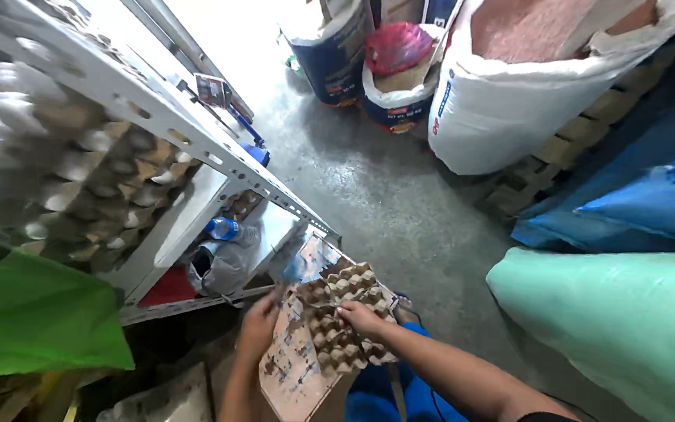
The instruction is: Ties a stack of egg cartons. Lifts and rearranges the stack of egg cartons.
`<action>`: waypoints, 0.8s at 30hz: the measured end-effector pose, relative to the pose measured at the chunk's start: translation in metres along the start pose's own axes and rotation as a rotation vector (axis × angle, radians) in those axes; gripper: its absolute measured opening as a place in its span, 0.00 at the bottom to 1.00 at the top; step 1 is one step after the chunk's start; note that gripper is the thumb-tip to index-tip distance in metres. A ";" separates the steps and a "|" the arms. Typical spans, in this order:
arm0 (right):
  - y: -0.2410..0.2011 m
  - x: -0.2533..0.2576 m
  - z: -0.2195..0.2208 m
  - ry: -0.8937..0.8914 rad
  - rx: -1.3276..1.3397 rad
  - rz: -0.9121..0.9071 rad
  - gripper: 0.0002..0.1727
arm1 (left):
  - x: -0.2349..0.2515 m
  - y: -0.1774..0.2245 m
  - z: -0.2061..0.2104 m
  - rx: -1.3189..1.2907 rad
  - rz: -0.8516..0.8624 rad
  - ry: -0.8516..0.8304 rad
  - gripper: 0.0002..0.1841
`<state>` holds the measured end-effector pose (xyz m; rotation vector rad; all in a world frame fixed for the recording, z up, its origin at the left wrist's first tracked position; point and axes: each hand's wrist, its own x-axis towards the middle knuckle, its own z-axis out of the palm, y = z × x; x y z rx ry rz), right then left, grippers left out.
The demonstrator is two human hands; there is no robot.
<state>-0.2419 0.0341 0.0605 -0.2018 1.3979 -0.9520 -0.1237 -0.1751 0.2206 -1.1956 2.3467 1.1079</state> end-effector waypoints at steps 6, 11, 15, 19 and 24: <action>-0.018 -0.046 0.031 -0.293 -0.011 -0.050 0.24 | -0.078 -0.038 0.021 0.345 0.385 -0.082 0.15; 0.022 -0.047 0.072 -0.324 -0.240 -0.203 0.30 | -0.071 -0.044 0.071 0.417 0.602 -0.125 0.16; 0.036 -0.049 0.089 0.037 -0.064 -0.195 0.20 | -0.090 -0.058 0.113 0.066 0.557 0.226 0.21; 0.030 -0.065 0.089 0.275 0.077 -0.043 0.18 | -0.115 -0.074 0.143 -0.258 0.181 0.230 0.18; 0.034 -0.070 0.103 0.273 0.102 -0.058 0.21 | -0.116 -0.085 0.157 -0.683 -0.133 -0.313 0.20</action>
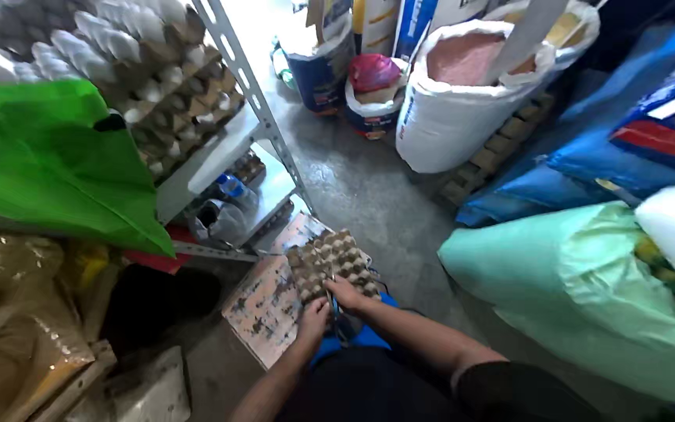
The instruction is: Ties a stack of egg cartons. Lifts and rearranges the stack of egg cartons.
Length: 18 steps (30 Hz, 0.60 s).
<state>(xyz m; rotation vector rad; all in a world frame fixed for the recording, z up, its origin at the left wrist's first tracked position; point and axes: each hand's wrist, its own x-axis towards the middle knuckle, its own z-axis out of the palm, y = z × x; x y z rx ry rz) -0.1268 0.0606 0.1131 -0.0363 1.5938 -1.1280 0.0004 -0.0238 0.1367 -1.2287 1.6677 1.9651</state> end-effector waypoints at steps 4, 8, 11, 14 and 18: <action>0.001 -0.001 0.006 -0.020 0.010 -0.042 0.21 | 0.007 0.012 -0.004 -0.040 -0.093 -0.083 0.20; 0.002 -0.001 0.011 -0.044 -0.023 -0.045 0.22 | 0.004 0.010 -0.014 -0.068 -0.166 -0.220 0.25; 0.000 -0.002 0.013 -0.080 -0.072 -0.066 0.27 | 0.002 0.006 -0.017 -0.046 -0.118 -0.239 0.24; -0.006 -0.006 0.015 -0.089 -0.031 -0.086 0.40 | -0.001 0.011 -0.025 -0.035 -0.100 -0.281 0.24; -0.019 0.000 0.007 0.133 0.145 -0.094 0.36 | -0.016 0.011 -0.052 -0.009 -0.039 -0.342 0.32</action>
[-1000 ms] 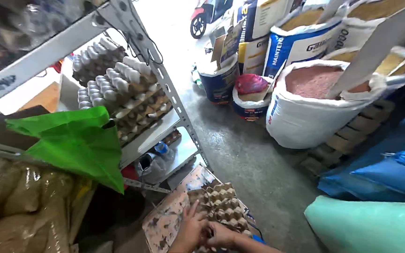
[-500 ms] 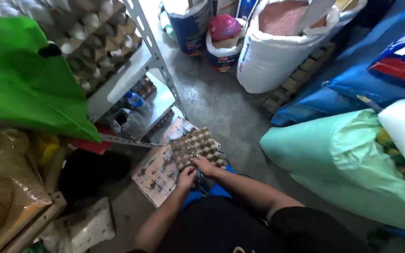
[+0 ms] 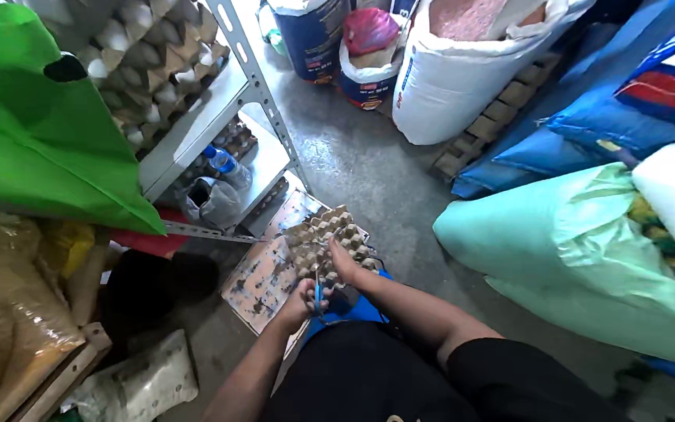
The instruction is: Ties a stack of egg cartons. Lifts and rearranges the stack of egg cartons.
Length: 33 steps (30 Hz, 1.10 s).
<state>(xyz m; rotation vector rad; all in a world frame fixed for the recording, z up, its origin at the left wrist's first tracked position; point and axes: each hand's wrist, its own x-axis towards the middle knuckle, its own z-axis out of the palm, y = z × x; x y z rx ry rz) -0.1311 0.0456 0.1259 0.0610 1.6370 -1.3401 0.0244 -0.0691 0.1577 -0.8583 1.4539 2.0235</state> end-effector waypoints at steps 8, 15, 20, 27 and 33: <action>0.005 0.023 -0.014 0.017 0.153 -0.014 0.18 | -0.010 -0.004 -0.030 0.169 -0.125 0.012 0.46; 0.004 0.019 -0.012 -0.142 0.117 0.002 0.14 | 0.025 0.017 -0.027 0.216 0.073 0.113 0.48; -0.003 0.019 -0.015 -0.135 0.081 0.018 0.15 | 0.033 0.025 -0.030 0.340 0.063 0.138 0.41; -0.001 0.025 -0.026 -0.073 0.130 0.045 0.16 | 0.041 0.031 -0.037 0.413 0.085 0.264 0.32; -0.015 0.031 -0.041 -0.094 0.085 0.066 0.16 | 0.084 0.126 -0.073 0.755 0.063 0.658 0.34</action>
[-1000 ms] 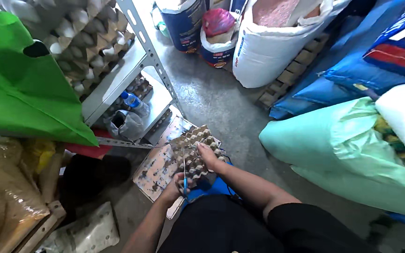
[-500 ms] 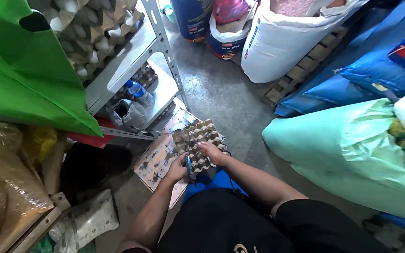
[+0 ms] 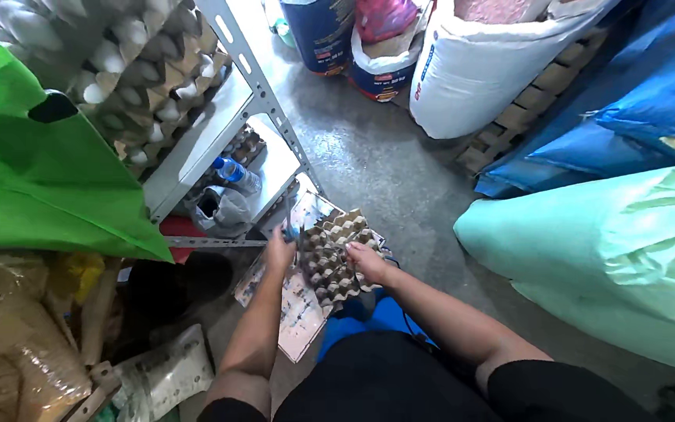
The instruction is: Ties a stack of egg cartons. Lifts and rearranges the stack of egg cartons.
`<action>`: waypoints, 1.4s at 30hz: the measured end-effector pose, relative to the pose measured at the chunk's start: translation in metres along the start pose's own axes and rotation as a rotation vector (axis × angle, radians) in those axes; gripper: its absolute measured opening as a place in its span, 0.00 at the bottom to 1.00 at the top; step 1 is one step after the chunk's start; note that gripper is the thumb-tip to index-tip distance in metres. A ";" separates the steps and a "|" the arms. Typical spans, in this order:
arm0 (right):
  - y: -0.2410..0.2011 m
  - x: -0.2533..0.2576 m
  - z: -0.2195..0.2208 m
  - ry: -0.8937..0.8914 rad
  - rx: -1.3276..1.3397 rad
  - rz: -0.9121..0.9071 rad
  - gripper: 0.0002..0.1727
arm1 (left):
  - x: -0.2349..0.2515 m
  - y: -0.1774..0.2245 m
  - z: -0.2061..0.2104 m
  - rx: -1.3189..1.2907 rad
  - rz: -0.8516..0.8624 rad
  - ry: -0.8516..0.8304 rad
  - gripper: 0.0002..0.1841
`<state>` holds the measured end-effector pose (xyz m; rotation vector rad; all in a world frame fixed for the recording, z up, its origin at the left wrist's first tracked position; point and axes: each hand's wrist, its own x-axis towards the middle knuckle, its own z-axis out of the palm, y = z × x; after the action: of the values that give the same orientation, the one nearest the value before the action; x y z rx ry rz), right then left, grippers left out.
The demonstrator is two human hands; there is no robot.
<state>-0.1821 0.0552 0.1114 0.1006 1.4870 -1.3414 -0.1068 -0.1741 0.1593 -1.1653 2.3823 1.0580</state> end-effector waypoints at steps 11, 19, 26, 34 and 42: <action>-0.029 0.065 -0.023 -0.001 -0.465 -0.021 0.17 | 0.069 0.042 -0.001 0.189 0.153 0.045 0.17; -0.012 0.106 -0.021 -0.113 -0.310 -0.115 0.17 | 0.006 -0.013 0.186 0.018 -0.144 -0.509 0.16; 0.097 0.120 -0.034 -0.134 -0.679 0.320 0.20 | 0.054 -0.024 0.222 0.112 -0.345 -0.357 0.15; 0.132 0.113 -0.021 0.003 -0.818 0.123 0.17 | 0.044 -0.056 0.251 -0.257 -0.265 -0.167 0.14; 0.111 0.125 -0.025 -0.075 -0.850 0.224 0.19 | 0.031 -0.071 0.251 -0.935 -0.340 -0.012 0.14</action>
<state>-0.1762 0.0449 -0.0574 -0.3168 1.8016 -0.4564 -0.0865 -0.0392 -0.0655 -1.7222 1.5450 2.0990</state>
